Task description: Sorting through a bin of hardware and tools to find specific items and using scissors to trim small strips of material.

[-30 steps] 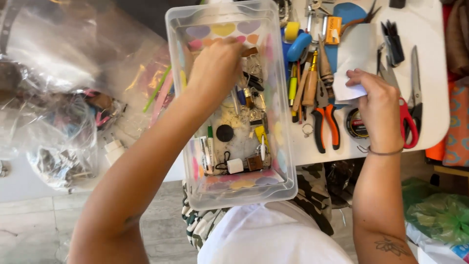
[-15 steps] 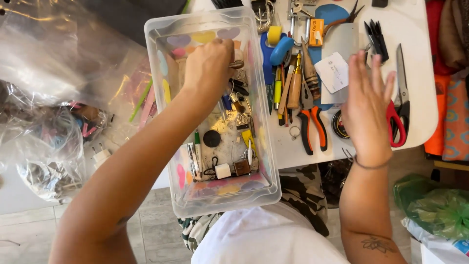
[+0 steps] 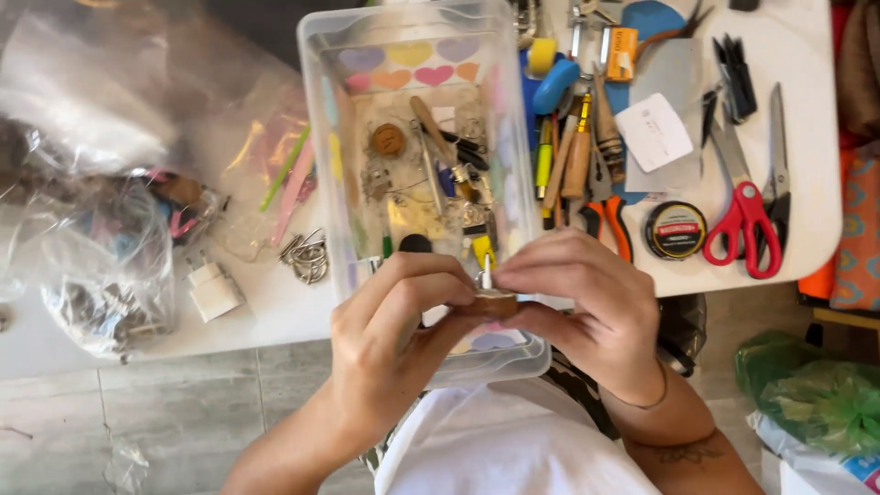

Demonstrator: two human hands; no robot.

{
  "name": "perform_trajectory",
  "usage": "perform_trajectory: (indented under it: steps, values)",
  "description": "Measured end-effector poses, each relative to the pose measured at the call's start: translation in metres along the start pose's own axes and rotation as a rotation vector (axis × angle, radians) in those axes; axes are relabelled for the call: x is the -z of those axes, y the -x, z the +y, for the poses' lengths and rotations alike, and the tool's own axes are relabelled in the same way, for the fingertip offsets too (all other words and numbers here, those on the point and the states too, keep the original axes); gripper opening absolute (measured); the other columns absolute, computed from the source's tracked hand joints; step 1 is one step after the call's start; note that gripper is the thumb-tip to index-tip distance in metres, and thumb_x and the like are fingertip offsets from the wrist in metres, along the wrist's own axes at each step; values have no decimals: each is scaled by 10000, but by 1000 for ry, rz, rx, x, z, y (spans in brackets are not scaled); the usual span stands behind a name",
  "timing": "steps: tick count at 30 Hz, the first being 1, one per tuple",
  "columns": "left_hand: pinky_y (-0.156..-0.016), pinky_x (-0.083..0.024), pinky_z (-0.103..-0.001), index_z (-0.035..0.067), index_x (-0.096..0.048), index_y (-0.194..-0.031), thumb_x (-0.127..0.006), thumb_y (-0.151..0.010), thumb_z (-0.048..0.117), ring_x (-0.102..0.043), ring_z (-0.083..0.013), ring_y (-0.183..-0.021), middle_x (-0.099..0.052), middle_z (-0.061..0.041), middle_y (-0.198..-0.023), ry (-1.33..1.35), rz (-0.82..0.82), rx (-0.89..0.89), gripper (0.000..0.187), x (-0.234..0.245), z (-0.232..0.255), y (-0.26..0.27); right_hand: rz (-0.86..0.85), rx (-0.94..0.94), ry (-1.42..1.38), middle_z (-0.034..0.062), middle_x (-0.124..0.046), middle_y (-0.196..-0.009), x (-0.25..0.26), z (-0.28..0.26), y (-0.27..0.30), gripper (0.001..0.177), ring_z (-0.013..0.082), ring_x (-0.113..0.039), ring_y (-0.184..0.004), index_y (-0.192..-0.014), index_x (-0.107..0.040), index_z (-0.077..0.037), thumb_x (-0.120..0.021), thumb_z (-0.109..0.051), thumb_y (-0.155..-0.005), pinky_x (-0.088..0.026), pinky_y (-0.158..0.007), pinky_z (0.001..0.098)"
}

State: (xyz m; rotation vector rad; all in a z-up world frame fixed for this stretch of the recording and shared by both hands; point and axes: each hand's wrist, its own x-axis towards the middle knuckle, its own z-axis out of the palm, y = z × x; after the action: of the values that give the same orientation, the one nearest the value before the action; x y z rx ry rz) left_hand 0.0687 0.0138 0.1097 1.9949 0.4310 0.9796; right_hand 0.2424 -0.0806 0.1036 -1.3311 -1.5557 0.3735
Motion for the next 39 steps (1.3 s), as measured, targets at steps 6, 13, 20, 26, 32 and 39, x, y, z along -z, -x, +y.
perform_trajectory:
  steps: [6,13,20,26,32,39]
  values:
    - [-778,-699,-246,2,-619,-1125,-788,-895,13,-754,-190,-868,-692,-147,-1050,198,-13,161,286,14,3,14,15,-20,-45,155,-716,-1002,-5,1,10,240,287,-744,-948,-1030,-658,-1,-676,-209,-912,-634,-875,376]
    - [-796,-619,-305,12,-663,-1083,-829,-885,14,-729,-195,-845,-741,-111,-952,-173,23,55,258,17,-26,21,37,-94,81,177,-713,-1005,6,17,34,243,292,-729,-977,-1056,-649,12,-735,-139,-886,-649,-884,369]
    - [-1170,-379,-515,77,-693,-1215,-666,-1034,116,-632,-290,-1245,-711,-94,-1255,-591,-50,105,187,38,-57,-12,114,-194,-161,282,-631,-1230,3,22,55,202,377,-685,-1205,-1008,-555,-20,-621,-208,-972,-701,-886,363]
    - [-662,-638,-459,91,-776,-1015,-699,-931,30,-754,-325,-763,-718,-81,-938,-999,-523,131,130,2,-175,-64,161,-236,-262,226,-735,-966,-1,31,75,234,242,-775,-835,-939,-575,25,-748,-127,-897,-652,-712,313]
    - [-648,-598,-350,113,-690,-1085,-755,-905,98,-666,-172,-782,-692,-20,-944,-1307,-927,454,192,-30,-255,-103,194,-273,-248,169,-689,-962,10,32,93,233,228,-724,-902,-1037,-503,-73,-705,-115,-930,-639,-733,247]
    - [-654,-628,-406,69,-756,-879,-827,-862,58,-729,-229,-755,-724,-62,-878,-989,-763,466,74,-13,-223,-101,213,-286,-277,165,-658,-973,10,35,96,224,239,-698,-931,-1056,-491,-60,-684,-64,-943,-645,-784,278]
